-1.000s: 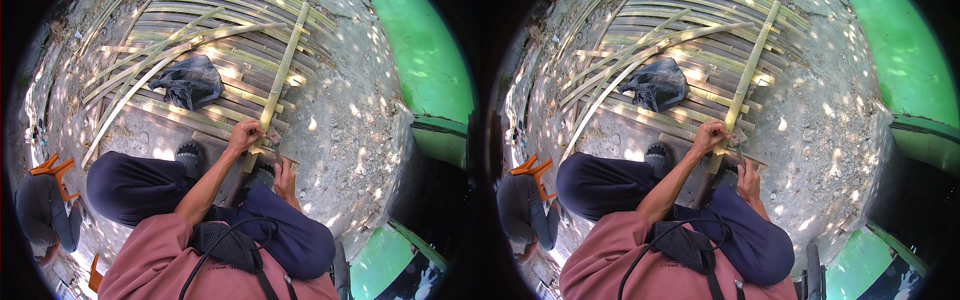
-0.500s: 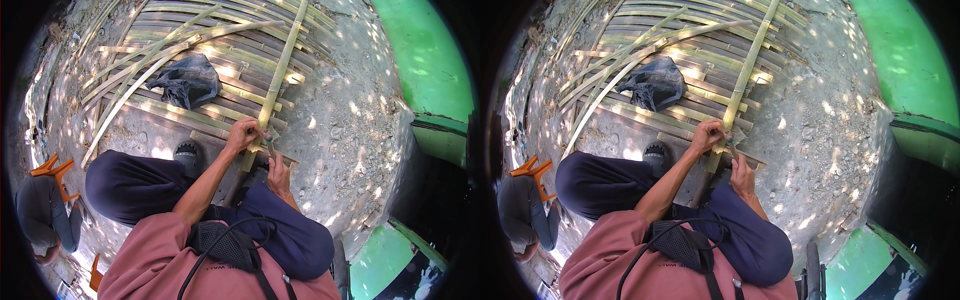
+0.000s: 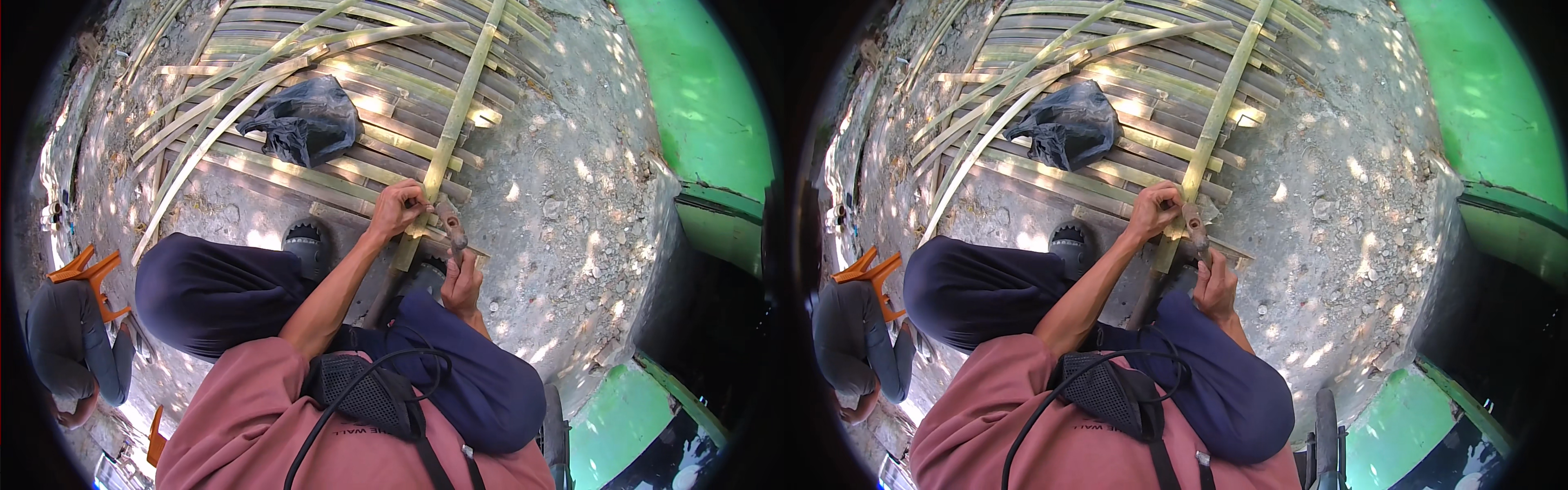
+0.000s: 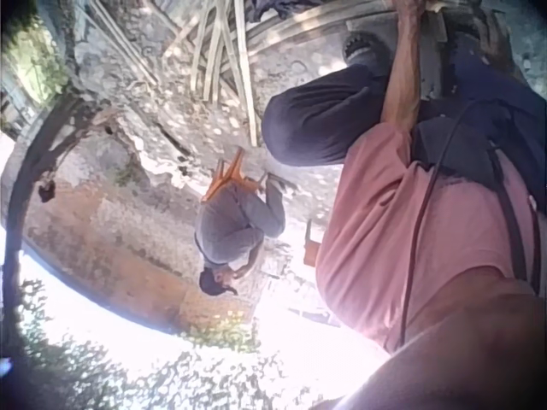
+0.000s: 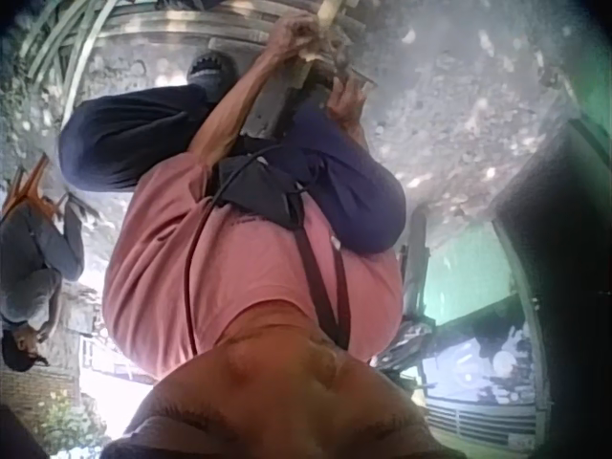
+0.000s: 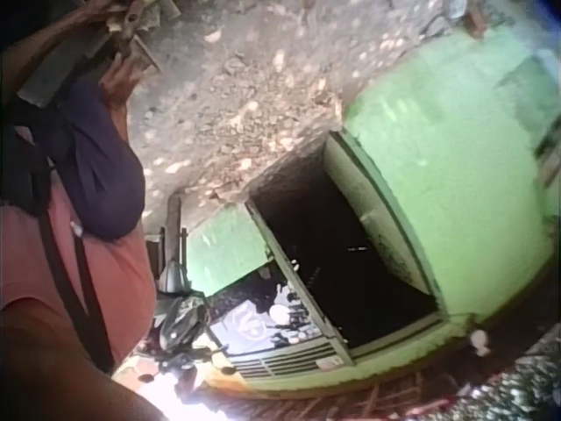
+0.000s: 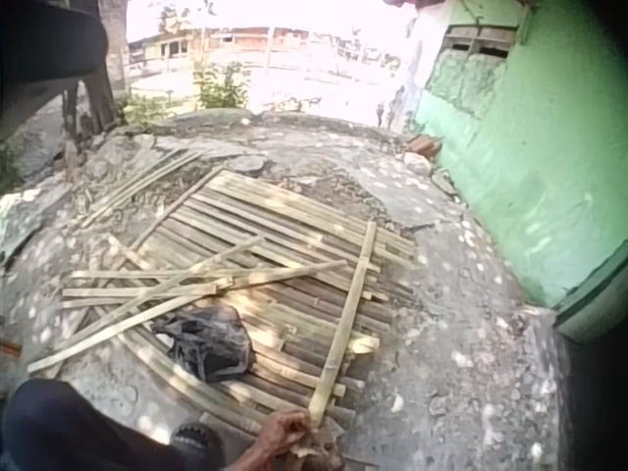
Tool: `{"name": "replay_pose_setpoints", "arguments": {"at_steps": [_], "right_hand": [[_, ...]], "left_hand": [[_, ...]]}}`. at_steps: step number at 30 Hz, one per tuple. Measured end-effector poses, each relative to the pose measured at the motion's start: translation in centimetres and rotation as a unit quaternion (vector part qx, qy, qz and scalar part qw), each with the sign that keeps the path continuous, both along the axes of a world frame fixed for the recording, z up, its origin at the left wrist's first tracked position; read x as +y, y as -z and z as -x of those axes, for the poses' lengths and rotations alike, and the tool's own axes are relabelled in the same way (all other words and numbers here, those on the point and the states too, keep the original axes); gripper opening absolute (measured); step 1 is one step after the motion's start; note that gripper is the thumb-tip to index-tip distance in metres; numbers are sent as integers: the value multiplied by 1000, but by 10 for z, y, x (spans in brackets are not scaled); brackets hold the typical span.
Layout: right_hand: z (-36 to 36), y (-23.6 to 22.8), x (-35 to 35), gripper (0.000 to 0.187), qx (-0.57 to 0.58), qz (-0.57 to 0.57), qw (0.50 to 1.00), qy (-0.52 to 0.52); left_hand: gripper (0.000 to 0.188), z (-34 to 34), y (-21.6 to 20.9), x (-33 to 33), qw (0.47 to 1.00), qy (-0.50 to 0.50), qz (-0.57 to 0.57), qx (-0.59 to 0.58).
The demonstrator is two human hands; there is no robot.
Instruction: The person hammers small nails into overlapping bamboo strips to secure them together while working on the ground. They handle one nail at a time and use a hammer to drive it into the bamboo joints.
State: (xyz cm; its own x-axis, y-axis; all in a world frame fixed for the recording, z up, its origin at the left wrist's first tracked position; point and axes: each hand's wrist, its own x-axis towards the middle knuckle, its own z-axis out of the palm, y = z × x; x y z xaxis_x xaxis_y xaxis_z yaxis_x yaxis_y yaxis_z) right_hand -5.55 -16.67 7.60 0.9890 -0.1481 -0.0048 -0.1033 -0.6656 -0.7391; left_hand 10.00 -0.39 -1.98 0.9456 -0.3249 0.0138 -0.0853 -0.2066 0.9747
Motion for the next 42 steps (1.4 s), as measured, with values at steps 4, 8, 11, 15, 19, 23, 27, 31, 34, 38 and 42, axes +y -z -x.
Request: {"name": "replay_pose_setpoints", "arguments": {"at_steps": [4,8,11,15,19,23,27,31,34,38,42], "right_hand": [[-11,15,0,27,78,46,996,-13],[-9,5,5,27,5,0,1000,-4],[-4,8,-2,25,-65,29,997,-11],[-8,22,-2,23,88,97,991,-29],[-15,1,3,23,44,20,999,-6],[-9,10,-2,26,20,13,1000,-5],[-3,23,-8,28,47,7,999,-5],[-5,13,2,29,-8,-26,1000,-8],[-5,21,0,30,14,19,999,-30],[-13,20,0,29,58,40,997,-43],[-14,-3,-1,28,-55,6,997,-59]], "left_hand": [[20,0,8,3,1000,7,-12,-8],[21,0,8,3,1000,9,-3,0],[19,0,3,1,1000,4,-13,0],[16,0,2,1,1000,8,-10,1],[19,-1,6,6,999,11,-32,-7],[32,6,0,10,999,14,-31,-10],[75,23,-12,11,978,-55,-170,-108],[123,55,-15,9,951,-31,-289,-110],[136,63,-7,9,922,19,-372,-107],[131,65,-1,9,915,14,-385,-117],[130,63,-5,7,911,21,-396,-113]]}}
